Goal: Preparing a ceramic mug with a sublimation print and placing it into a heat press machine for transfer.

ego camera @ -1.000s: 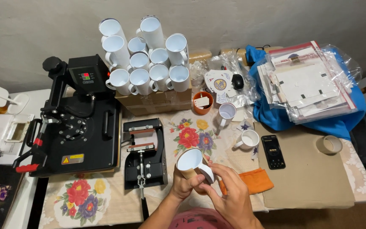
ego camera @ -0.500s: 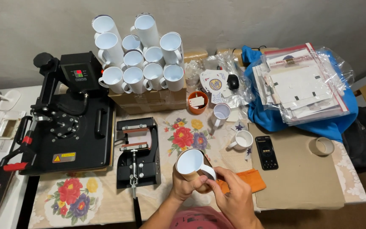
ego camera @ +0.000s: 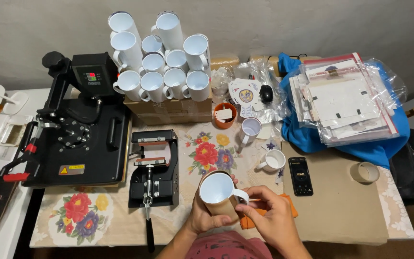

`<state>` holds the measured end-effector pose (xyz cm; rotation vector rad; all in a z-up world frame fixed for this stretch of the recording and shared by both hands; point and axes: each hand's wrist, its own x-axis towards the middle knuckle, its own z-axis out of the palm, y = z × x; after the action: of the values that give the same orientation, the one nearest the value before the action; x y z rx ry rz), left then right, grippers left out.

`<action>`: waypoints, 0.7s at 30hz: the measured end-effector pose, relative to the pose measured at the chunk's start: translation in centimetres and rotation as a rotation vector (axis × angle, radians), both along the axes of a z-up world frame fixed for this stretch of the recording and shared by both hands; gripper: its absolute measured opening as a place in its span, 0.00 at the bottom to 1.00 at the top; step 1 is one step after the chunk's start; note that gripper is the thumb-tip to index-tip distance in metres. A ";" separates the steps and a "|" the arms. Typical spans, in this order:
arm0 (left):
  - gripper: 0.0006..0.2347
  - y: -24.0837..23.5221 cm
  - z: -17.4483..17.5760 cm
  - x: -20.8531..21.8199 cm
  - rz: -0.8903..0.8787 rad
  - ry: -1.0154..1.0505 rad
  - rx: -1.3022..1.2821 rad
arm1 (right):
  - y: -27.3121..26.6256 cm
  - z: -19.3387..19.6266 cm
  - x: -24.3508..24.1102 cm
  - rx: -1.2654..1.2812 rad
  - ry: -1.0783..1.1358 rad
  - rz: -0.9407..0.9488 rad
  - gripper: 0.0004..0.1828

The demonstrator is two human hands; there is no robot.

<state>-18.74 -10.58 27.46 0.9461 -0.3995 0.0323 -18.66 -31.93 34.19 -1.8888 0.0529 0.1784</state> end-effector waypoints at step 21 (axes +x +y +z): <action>0.40 3.7 2.0 -1.1 -0.084 0.087 0.160 | 1.0 1.2 0.2 0.185 0.148 0.109 0.16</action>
<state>-19.81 -6.93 29.45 1.0834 -0.3649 -0.1181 -18.45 -30.90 35.40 -1.6930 0.0325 0.3847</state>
